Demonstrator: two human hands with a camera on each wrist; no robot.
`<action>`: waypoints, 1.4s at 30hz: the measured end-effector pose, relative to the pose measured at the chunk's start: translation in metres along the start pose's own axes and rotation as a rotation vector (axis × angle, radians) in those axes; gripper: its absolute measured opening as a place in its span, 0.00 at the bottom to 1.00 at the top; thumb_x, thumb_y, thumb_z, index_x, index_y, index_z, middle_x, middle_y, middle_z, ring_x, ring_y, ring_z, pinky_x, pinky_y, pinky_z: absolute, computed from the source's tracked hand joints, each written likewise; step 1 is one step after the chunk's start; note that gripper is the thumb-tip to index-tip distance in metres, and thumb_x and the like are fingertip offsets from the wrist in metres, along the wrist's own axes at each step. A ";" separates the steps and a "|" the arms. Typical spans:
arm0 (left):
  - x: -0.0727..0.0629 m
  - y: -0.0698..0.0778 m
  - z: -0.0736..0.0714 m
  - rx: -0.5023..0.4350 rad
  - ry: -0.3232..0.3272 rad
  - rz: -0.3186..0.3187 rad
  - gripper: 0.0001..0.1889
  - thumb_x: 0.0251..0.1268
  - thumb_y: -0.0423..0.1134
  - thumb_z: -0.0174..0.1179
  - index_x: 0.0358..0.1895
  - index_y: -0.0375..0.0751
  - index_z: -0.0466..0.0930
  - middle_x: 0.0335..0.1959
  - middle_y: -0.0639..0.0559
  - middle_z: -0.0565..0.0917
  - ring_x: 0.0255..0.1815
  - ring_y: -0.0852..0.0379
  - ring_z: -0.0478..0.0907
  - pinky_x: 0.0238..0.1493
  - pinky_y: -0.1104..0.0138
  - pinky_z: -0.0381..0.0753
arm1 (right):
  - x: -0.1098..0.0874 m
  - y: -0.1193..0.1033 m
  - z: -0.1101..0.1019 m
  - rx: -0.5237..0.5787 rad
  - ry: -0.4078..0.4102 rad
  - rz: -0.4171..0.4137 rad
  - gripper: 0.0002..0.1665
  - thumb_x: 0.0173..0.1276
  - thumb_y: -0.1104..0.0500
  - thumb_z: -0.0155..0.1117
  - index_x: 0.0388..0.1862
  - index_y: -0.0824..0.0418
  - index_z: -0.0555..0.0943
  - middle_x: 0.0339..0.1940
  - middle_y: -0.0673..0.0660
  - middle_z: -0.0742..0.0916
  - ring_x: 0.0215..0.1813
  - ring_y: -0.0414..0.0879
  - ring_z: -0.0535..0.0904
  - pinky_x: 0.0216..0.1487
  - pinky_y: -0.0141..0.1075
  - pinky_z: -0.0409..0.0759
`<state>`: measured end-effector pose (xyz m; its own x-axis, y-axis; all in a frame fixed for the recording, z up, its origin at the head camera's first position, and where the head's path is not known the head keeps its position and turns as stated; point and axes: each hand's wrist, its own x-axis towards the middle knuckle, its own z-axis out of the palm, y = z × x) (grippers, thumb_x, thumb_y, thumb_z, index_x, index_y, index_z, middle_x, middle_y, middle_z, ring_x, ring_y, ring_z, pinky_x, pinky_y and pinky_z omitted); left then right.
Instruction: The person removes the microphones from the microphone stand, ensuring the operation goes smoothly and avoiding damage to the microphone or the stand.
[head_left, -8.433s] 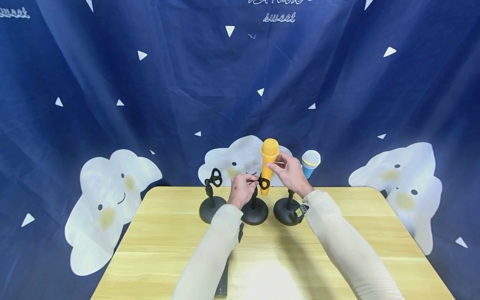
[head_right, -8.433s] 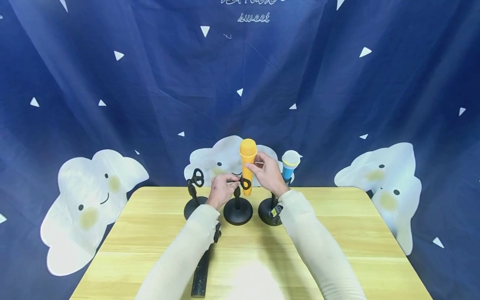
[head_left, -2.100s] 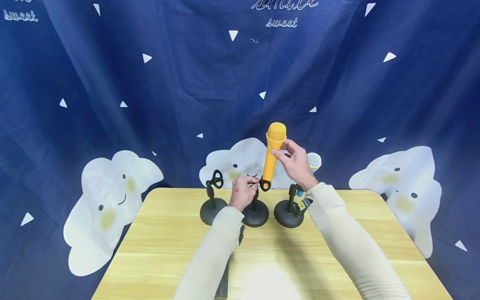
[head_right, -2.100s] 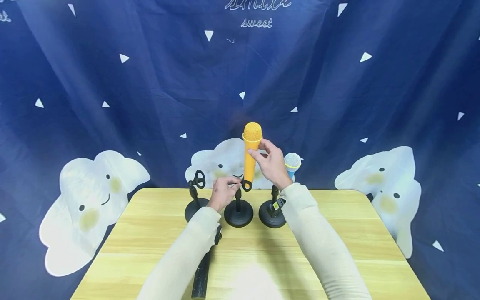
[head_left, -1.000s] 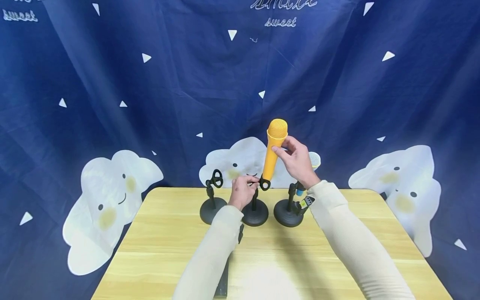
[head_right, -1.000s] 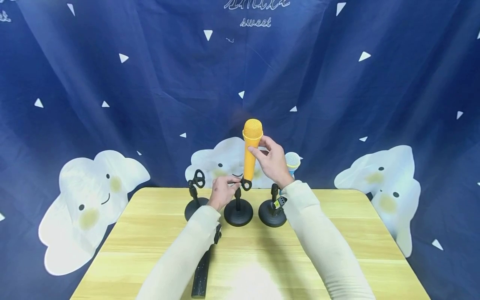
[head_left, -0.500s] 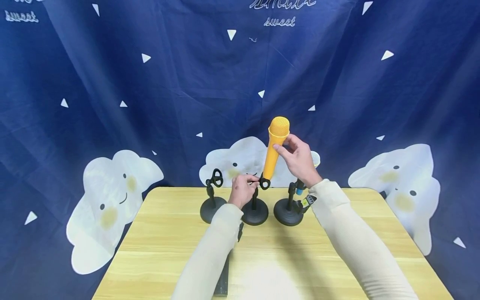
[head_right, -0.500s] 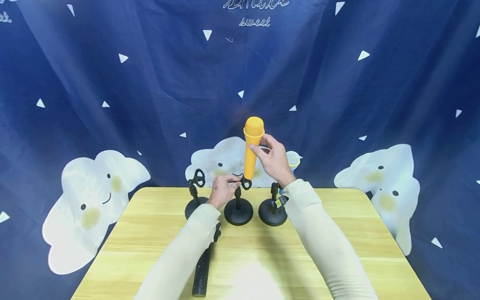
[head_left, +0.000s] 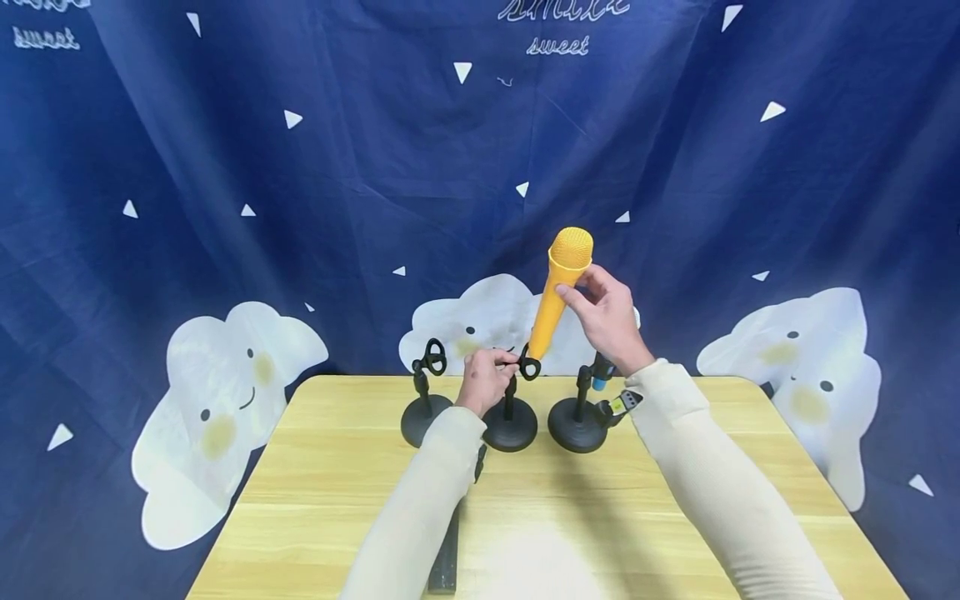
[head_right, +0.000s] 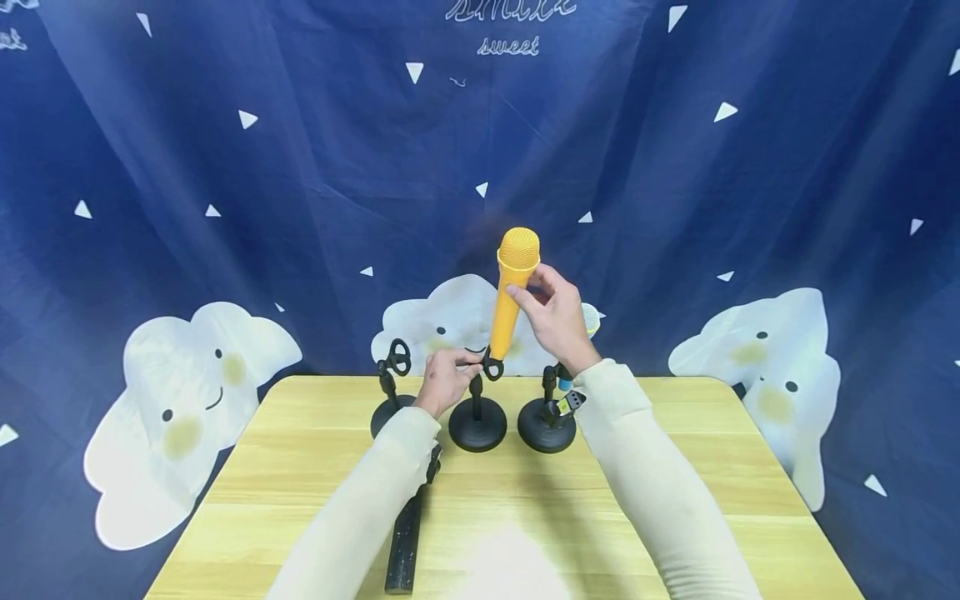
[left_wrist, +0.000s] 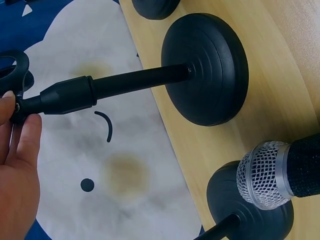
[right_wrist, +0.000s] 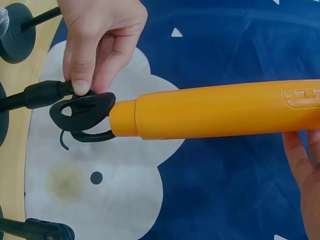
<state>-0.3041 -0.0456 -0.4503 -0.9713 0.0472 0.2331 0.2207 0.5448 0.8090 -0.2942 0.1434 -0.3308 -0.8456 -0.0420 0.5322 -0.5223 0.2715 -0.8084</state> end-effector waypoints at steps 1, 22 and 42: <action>0.000 0.000 0.000 0.001 -0.003 -0.002 0.06 0.63 0.31 0.69 0.41 0.44 0.91 0.43 0.49 0.88 0.43 0.52 0.85 0.41 0.65 0.84 | 0.000 0.000 -0.001 -0.003 0.001 -0.003 0.20 0.70 0.60 0.67 0.57 0.67 0.79 0.51 0.62 0.86 0.53 0.49 0.82 0.61 0.45 0.79; 0.002 0.005 -0.005 0.000 -0.065 -0.002 0.08 0.64 0.31 0.68 0.44 0.43 0.91 0.45 0.48 0.88 0.44 0.52 0.85 0.44 0.64 0.84 | -0.008 -0.007 -0.005 -0.032 -0.005 -0.005 0.21 0.71 0.57 0.67 0.60 0.65 0.79 0.52 0.60 0.86 0.55 0.49 0.81 0.61 0.47 0.79; 0.000 0.001 -0.011 -0.055 -0.118 0.024 0.13 0.68 0.30 0.64 0.53 0.38 0.86 0.52 0.43 0.86 0.50 0.49 0.85 0.49 0.64 0.84 | -0.020 0.002 -0.002 0.021 -0.052 0.037 0.20 0.71 0.59 0.66 0.58 0.68 0.80 0.46 0.63 0.86 0.46 0.48 0.81 0.48 0.28 0.79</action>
<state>-0.3025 -0.0544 -0.4436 -0.9687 0.1593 0.1904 0.2453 0.4955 0.8333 -0.2783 0.1462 -0.3421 -0.8687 -0.0819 0.4884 -0.4921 0.2536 -0.8328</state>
